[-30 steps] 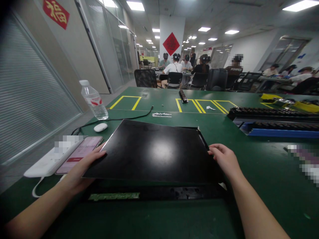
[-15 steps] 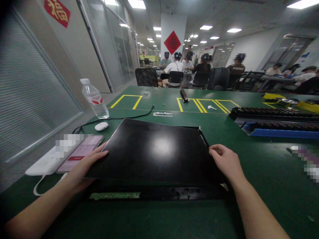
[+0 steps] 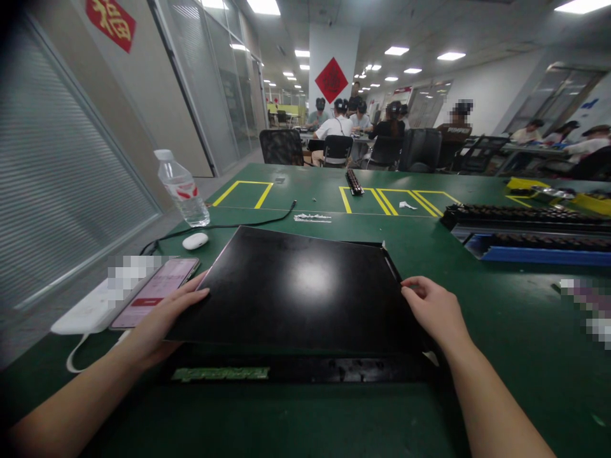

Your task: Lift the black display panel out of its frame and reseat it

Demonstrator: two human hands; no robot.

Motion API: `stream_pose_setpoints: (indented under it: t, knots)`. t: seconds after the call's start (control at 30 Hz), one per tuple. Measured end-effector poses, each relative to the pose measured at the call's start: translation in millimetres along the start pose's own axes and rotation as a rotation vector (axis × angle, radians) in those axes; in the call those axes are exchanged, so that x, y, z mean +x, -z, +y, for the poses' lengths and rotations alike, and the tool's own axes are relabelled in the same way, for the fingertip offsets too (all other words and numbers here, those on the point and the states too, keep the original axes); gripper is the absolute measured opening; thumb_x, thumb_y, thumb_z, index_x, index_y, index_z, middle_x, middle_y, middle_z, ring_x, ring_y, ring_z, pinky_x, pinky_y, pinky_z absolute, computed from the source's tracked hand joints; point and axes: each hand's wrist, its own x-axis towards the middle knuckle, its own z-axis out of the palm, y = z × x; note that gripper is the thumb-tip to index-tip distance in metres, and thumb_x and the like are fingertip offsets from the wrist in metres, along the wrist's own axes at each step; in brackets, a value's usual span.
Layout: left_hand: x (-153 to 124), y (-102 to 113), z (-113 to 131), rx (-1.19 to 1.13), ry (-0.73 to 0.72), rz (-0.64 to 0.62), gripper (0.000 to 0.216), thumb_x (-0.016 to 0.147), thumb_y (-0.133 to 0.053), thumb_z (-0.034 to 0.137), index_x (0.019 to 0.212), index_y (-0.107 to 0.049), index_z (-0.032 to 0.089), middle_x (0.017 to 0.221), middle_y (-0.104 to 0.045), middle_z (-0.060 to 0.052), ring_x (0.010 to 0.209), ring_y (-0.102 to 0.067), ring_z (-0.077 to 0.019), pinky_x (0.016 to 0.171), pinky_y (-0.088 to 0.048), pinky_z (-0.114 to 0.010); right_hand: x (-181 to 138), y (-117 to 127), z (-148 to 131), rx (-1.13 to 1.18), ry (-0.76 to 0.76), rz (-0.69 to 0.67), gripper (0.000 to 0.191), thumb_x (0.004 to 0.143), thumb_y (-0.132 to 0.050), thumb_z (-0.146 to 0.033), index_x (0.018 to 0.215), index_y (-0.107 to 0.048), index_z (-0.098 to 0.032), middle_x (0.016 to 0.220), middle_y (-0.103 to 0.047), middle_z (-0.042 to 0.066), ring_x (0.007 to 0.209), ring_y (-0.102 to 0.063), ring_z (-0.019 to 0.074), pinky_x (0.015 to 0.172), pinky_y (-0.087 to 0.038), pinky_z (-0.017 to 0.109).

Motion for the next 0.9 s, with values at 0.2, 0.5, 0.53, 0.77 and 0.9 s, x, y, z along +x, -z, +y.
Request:
stream_pose_setpoints:
  t: [0.2, 0.5, 0.53, 0.77, 0.9]
  knots:
    - [0.2, -0.3, -0.1, 0.003, -0.002, -0.009, 0.069, 0.070, -0.078, 0.040, 0.138, -0.066, 0.032, 0.112, -0.082, -0.005, 0.081, -0.078, -0.0320, 0.062, -0.061, -0.039, -0.5, 1.6, -2.0, -0.006, -0.032, -0.028, 0.030, 0.070, -0.060, -0.044, 0.090, -0.074, -0.027, 0.084, -0.078, 0.005, 0.085, -0.070, 0.0293, 0.078, -0.047, 0.041]
    - [-0.2, -1.8, -1.7, -0.050, -0.018, -0.052, 0.072, 0.069, -0.081, 0.039, 0.138, -0.065, 0.031, 0.119, -0.080, -0.004, 0.095, -0.077, -0.0337, 0.067, -0.063, -0.037, -1.1, 3.5, -2.8, 0.008, -0.021, -0.022, 0.029, 0.069, -0.062, -0.043, 0.089, -0.074, -0.027, 0.078, -0.077, 0.005, 0.080, -0.069, 0.0288, 0.076, -0.048, 0.040]
    - [-0.9, -2.0, -1.7, -0.060, -0.015, -0.058, 0.072, 0.069, -0.082, 0.039, 0.138, -0.064, 0.031, 0.120, -0.079, -0.004, 0.098, -0.077, -0.0341, 0.068, -0.063, -0.038, -1.0, 3.4, -3.3, 0.005, -0.025, -0.022, 0.028, 0.069, -0.062, -0.043, 0.089, -0.073, -0.027, 0.078, -0.077, 0.005, 0.080, -0.070, 0.0289, 0.076, -0.048, 0.040]
    - [-4.8, -3.0, 0.8, -0.075, -0.015, -0.073, 0.075, 0.068, -0.084, 0.037, 0.139, -0.062, 0.028, 0.119, -0.079, -0.006, 0.104, -0.075, -0.0354, 0.075, -0.064, -0.039, -0.1, 2.6, -2.9, 0.010, -0.066, -0.039, 0.031, 0.069, -0.062, -0.043, 0.092, -0.074, -0.026, 0.083, -0.078, 0.007, 0.083, -0.070, 0.0292, 0.077, -0.049, 0.040]
    - [-4.0, -1.8, 0.3, -0.065, -0.036, -0.087, 0.075, 0.073, -0.082, 0.038, 0.143, -0.057, 0.030, 0.123, -0.078, -0.006, 0.106, -0.074, -0.0349, 0.078, -0.063, -0.040, 1.5, 1.8, 0.3, 0.018, -0.013, -0.006, 0.028, 0.069, -0.062, -0.043, 0.087, -0.074, -0.025, 0.079, -0.076, 0.006, 0.081, -0.070, 0.0283, 0.076, -0.049, 0.039]
